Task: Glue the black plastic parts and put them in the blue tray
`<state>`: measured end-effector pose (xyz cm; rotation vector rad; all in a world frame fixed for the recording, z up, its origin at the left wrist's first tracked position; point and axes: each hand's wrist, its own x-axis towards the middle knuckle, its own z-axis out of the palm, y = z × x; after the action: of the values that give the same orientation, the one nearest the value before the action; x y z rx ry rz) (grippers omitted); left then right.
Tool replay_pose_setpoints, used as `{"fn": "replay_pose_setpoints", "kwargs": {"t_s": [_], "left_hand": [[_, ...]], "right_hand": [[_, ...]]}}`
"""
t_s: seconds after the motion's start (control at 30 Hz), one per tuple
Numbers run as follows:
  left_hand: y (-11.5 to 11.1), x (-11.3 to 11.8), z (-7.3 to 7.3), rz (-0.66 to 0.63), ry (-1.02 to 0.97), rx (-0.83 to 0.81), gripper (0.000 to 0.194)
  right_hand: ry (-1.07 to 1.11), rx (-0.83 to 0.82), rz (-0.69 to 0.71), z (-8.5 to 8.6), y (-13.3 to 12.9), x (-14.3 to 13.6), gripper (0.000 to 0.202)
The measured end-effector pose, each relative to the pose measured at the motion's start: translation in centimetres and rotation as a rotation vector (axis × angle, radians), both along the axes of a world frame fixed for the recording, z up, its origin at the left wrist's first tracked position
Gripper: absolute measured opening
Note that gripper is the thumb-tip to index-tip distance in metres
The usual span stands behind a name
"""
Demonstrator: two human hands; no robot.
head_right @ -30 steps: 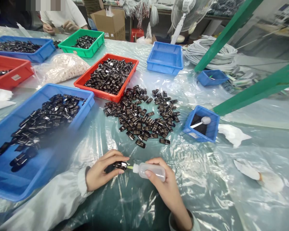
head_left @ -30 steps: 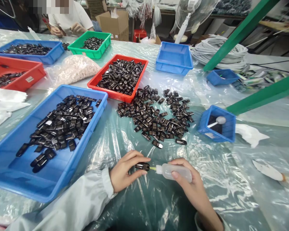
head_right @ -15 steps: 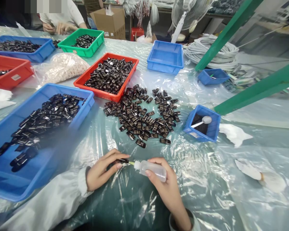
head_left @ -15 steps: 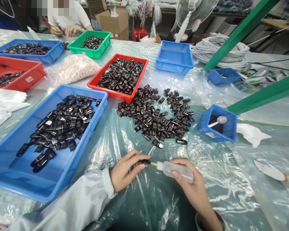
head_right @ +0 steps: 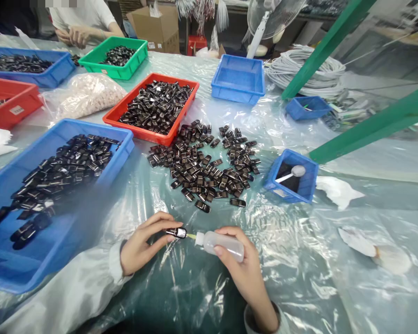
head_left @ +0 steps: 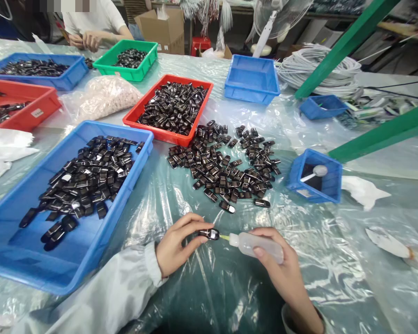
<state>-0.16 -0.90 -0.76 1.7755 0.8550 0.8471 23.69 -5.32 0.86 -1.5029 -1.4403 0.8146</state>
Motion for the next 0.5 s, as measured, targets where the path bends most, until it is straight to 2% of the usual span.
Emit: {"fn": "replay_pose_setpoints", "kwargs": {"t_s": [0.5], "left_hand": [[0.01, -0.07, 0.29, -0.013, -0.008, 0.015, 0.03]], "right_hand": [[-0.001, 0.016, 0.021, -0.27, -0.09, 0.06, 0.008]]}}
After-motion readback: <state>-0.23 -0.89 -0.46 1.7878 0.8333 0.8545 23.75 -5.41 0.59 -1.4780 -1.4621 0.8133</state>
